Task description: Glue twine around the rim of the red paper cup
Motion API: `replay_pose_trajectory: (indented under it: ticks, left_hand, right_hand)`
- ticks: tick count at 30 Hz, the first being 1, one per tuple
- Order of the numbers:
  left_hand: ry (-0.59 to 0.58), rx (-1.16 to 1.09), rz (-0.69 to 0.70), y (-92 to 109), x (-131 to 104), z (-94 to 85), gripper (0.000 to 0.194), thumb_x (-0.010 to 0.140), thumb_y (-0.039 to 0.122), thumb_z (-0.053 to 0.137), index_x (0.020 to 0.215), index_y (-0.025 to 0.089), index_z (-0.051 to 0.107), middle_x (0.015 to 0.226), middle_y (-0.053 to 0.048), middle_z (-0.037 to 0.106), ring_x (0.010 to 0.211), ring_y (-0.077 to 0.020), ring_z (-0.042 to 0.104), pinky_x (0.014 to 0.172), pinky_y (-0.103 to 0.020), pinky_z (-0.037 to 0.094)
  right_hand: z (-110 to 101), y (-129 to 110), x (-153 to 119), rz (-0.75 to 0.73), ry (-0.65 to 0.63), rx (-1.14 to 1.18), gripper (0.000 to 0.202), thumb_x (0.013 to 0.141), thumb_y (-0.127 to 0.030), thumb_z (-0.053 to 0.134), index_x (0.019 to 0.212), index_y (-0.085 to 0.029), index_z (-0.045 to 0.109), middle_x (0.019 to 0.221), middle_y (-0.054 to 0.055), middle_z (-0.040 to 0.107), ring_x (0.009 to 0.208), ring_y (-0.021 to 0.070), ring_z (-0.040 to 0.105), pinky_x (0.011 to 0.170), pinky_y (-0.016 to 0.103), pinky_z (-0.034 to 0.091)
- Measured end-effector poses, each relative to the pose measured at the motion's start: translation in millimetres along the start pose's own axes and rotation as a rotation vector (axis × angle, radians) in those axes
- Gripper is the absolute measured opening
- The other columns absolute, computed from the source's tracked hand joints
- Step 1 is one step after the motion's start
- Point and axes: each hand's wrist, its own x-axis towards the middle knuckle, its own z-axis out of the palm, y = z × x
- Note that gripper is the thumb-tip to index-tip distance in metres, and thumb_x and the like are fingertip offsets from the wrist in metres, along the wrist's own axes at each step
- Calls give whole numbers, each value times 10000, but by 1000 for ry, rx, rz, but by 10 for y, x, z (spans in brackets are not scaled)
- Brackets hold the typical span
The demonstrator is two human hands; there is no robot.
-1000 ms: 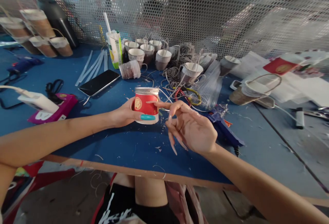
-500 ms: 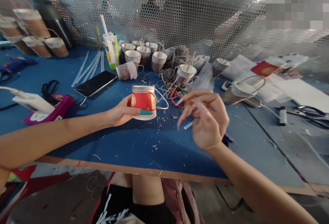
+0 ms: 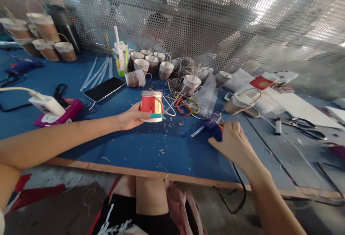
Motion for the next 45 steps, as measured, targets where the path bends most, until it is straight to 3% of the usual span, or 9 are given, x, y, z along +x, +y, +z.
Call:
replay_pose_trajectory:
  ticks: [3,6,9,15,17,20,29,34,45]
  left_hand:
    - [-11,17,17,-14,6,-11,574,563,206,877,1102,147,689,1086,-113,752,983,-235,711,940,-382,525]
    - [-12,24,31,-29,14,-20,556,585,205,862,1106,142,679,1093,-120,750,977,-240,714,944,-402,521]
    - [10,16,22,-27,15,-10,514,596,195,859,1076,141,684,1087,-116,752,979,-235,715,949,-401,523]
    - [49,-13,22,11,4,37,534,568,217,886,1065,161,701,1076,-89,755,990,-214,707,953,-383,536]
    - [69,-9,15,18,4,45,531,566,242,893,1058,174,704,1069,-81,754,989,-212,706,939,-372,544]
    - [56,-19,18,12,7,47,516,574,249,892,1049,176,703,1059,-83,754,997,-229,705,973,-412,530]
    - [82,44,9,-25,-60,49,508,574,178,880,1043,164,685,984,-74,760,926,-238,716,980,-452,514]
    - [93,82,17,0,-57,114,529,538,222,913,1013,162,689,955,-61,757,892,-218,715,945,-427,536]
    - [65,135,52,-16,-62,156,558,532,270,926,1019,162,675,951,-52,738,865,-188,705,891,-368,559]
  right_hand:
    - [-132,-136,51,72,-55,-31,308,809,-243,517,1031,-38,577,976,223,590,784,306,627,686,415,489]
    - [-243,-158,34,138,94,102,195,799,-224,513,925,-100,596,876,180,594,691,278,597,606,393,462]
    - [-358,-90,-26,130,299,491,95,747,-227,597,657,-224,566,640,74,541,604,244,548,539,358,432]
    - [-636,-263,102,19,301,1369,220,663,-380,730,525,-256,612,482,23,581,400,186,520,364,329,421]
    - [-687,-444,241,-158,243,1576,197,640,-383,710,522,-247,630,433,7,547,343,154,469,309,295,357]
    - [-639,-704,415,-258,-56,1741,209,602,-435,681,555,-235,640,412,5,529,335,157,472,286,271,302]
    - [-132,-861,304,-252,-271,1800,385,695,-539,711,526,-206,620,329,-27,436,262,125,395,253,250,255]
    - [-39,-865,249,-195,-308,1763,367,707,-457,790,508,-188,640,359,-31,492,275,103,447,328,255,388]
    - [-15,-856,236,-141,-335,1649,499,687,-515,803,400,-206,535,377,6,551,282,109,463,321,263,413]
